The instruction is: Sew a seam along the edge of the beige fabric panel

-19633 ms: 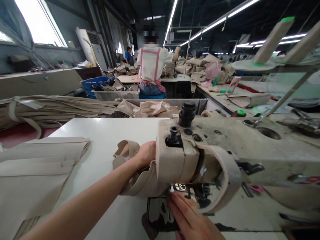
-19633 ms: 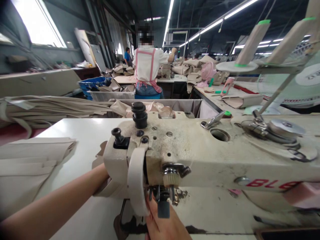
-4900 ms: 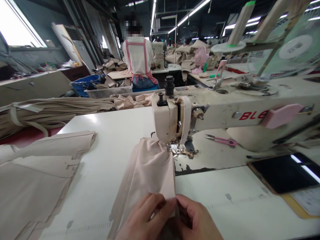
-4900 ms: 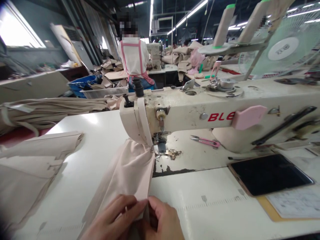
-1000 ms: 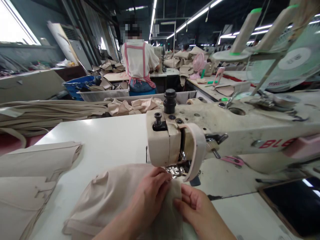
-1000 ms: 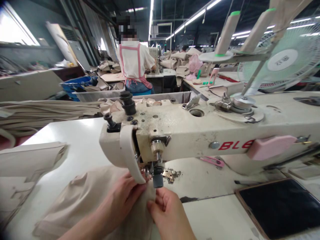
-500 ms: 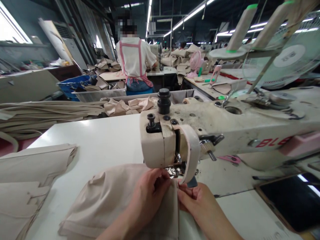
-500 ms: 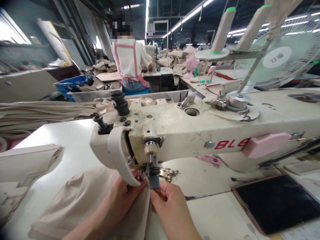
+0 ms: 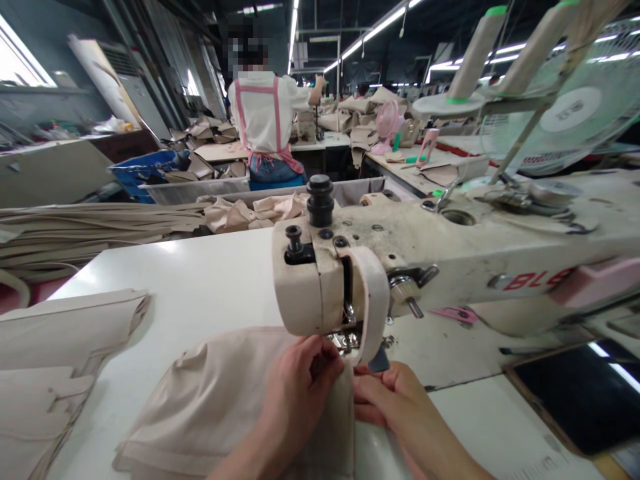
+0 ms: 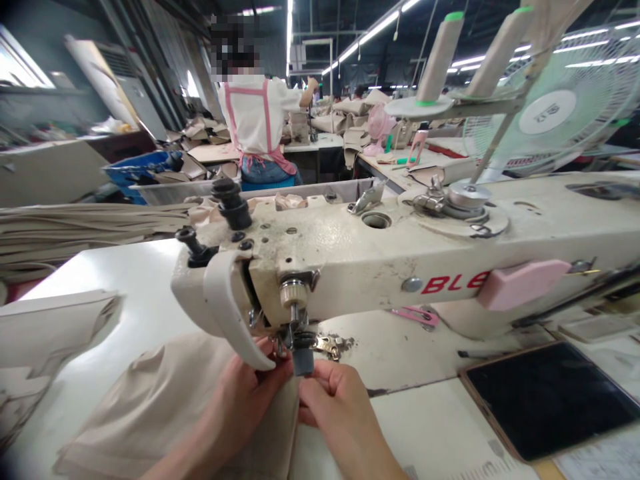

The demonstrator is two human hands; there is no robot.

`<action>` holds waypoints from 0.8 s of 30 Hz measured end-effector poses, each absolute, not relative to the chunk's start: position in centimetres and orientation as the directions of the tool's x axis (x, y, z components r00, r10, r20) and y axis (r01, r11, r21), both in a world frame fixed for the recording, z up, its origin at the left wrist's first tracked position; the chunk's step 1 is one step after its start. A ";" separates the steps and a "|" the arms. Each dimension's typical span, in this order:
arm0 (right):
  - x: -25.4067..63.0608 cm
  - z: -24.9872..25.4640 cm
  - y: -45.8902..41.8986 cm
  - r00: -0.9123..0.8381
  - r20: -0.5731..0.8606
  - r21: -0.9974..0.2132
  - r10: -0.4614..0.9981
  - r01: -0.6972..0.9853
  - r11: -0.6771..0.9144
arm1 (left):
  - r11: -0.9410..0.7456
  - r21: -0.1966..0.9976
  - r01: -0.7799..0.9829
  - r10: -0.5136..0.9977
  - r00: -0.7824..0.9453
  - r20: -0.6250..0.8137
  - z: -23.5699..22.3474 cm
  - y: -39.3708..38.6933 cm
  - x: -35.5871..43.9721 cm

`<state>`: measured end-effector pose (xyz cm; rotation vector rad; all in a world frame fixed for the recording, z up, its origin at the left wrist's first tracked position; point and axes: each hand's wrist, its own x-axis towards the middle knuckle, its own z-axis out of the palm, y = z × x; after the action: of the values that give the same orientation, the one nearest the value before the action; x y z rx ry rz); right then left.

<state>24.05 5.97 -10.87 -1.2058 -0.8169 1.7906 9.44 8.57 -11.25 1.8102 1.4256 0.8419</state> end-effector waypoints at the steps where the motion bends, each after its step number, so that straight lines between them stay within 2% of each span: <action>1: 24.0 -10.8 5.9 -0.208 -0.413 -0.855 0.887 -0.247 -0.456 | -0.168 0.821 0.546 0.981 0.178 0.082 -11.3 8.5 9.4; 4: 23.8 -10.8 5.9 -0.187 -0.403 -0.876 0.896 -0.205 -0.437 | -0.176 0.806 0.565 0.980 0.179 0.088 -11.3 8.6 8.9; 9: 23.7 -11.2 6.1 -0.183 -0.382 -0.897 0.906 -0.162 -0.411 | -0.276 0.819 0.502 0.907 0.418 0.049 -10.4 9.9 7.3; 11: 23.6 -11.4 6.3 -0.164 -0.365 -0.917 0.916 -0.106 -0.385 | -0.305 0.788 0.535 0.891 0.453 0.037 -10.3 10.4 7.0; 15: 23.5 -11.8 6.1 -0.112 -0.303 -0.953 0.946 0.058 -0.298 | -0.324 0.670 0.668 0.924 0.374 0.075 -10.7 10.8 6.9; 17: 23.5 -11.9 5.8 -0.081 -0.128 -0.963 0.988 0.247 -0.105 | -0.294 0.628 0.720 0.946 0.313 0.084 -11.0 11.0 7.0; 18: 23.6 -12.0 5.6 -0.104 0.004 -0.929 0.995 0.369 0.042 | -0.279 0.612 0.740 0.953 0.291 0.082 -11.1 11.2 7.1; 20: 23.8 -12.0 5.3 -0.241 0.227 -0.757 0.944 0.566 0.326 | -0.257 0.594 0.762 0.960 0.271 0.067 -11.0 11.6 7.3; 22: 24.1 -12.1 5.2 -0.376 0.298 -0.602 0.877 0.639 0.479 | -0.241 0.579 0.779 0.964 0.263 0.047 -10.6 12.1 7.6; 24: 24.3 -12.3 5.3 -0.436 0.323 -0.512 0.840 0.666 0.542 | -0.228 0.567 0.791 0.967 0.254 0.035 -10.2 12.4 7.8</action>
<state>24.29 5.30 -12.30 -1.2135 -2.2343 0.4188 7.77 12.36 -10.16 2.0938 1.5968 0.5373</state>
